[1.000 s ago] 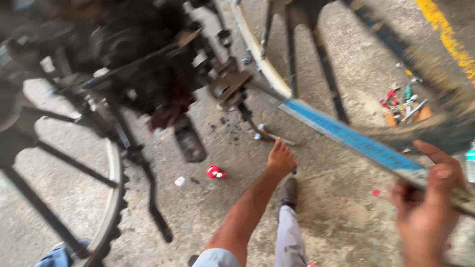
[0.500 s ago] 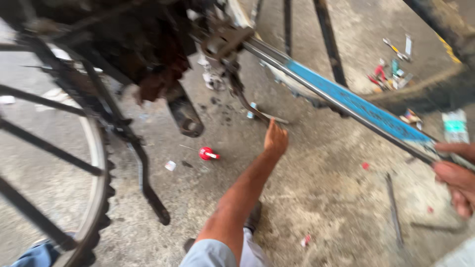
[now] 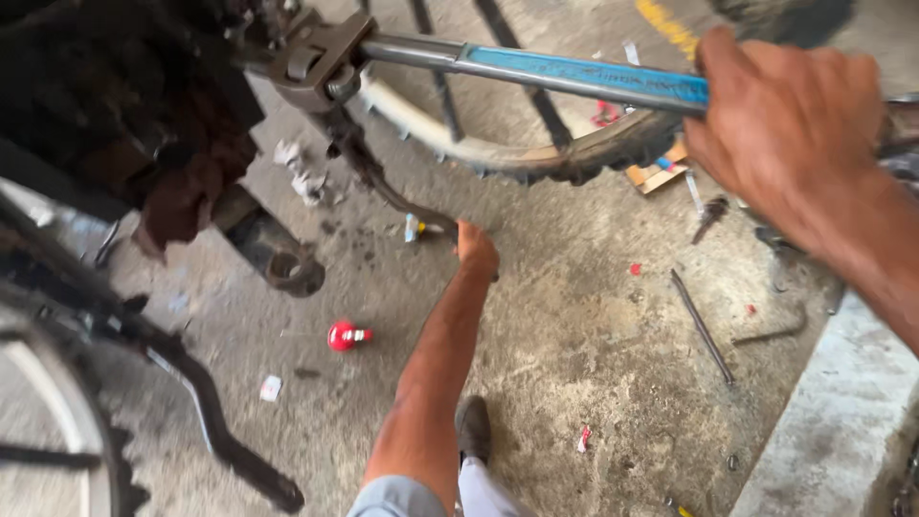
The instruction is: The person uses a large pipe wrench to adjust a hitch component on the rear of a tractor and applies oil to mechanical joints using a red oil can.
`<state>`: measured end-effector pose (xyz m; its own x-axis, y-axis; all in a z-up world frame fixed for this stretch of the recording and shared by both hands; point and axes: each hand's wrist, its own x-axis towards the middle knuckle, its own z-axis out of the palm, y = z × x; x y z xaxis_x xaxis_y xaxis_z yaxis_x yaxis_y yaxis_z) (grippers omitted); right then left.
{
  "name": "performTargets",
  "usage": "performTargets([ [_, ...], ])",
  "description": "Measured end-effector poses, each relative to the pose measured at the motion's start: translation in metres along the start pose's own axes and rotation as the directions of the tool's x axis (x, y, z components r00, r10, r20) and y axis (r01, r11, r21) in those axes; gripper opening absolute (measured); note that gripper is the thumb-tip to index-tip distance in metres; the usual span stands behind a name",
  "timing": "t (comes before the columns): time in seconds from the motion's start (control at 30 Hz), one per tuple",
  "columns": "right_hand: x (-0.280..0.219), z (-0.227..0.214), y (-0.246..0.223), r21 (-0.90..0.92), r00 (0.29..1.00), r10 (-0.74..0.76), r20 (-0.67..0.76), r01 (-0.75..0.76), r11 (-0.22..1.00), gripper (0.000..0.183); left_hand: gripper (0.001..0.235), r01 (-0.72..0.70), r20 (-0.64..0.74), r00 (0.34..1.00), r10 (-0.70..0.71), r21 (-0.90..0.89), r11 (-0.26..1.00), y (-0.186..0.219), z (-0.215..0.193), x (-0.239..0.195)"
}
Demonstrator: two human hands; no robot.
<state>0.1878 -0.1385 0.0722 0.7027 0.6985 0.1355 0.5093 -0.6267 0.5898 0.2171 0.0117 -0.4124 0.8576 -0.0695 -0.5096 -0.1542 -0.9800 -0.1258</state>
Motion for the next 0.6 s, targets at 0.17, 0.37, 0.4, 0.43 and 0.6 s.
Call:
performTargets([
  [0.17,0.010,0.014,-0.001,-0.041,0.996,0.080,-0.044,-0.082,0.996,0.031,0.027,-0.044,-0.062,0.997,0.046,0.023,0.999,0.003,-0.002,-0.016],
  [0.37,0.018,0.038,0.006,-0.193,0.955,-0.025,-0.296,-0.034,0.981,0.031,0.026,-0.065,-0.013,0.998,0.065,0.017,0.998,-0.005,-0.012,-0.025],
  [0.4,0.020,0.040,0.007,-0.217,0.954,-0.017,-0.299,-0.051,0.975,0.031,0.026,-0.071,-0.016,0.997,0.071,0.031,0.997,-0.005,-0.015,-0.026],
  [0.43,0.024,0.042,0.008,-0.228,0.962,0.029,-0.270,-0.093,0.969,0.032,0.026,-0.077,-0.019,0.997,0.078,0.045,0.996,-0.005,-0.017,-0.028],
  [0.6,0.035,0.047,0.012,-0.274,0.947,0.008,-0.322,-0.101,0.956,0.031,0.026,-0.061,-0.027,0.998,0.061,0.027,0.998,-0.003,-0.017,-0.032],
])
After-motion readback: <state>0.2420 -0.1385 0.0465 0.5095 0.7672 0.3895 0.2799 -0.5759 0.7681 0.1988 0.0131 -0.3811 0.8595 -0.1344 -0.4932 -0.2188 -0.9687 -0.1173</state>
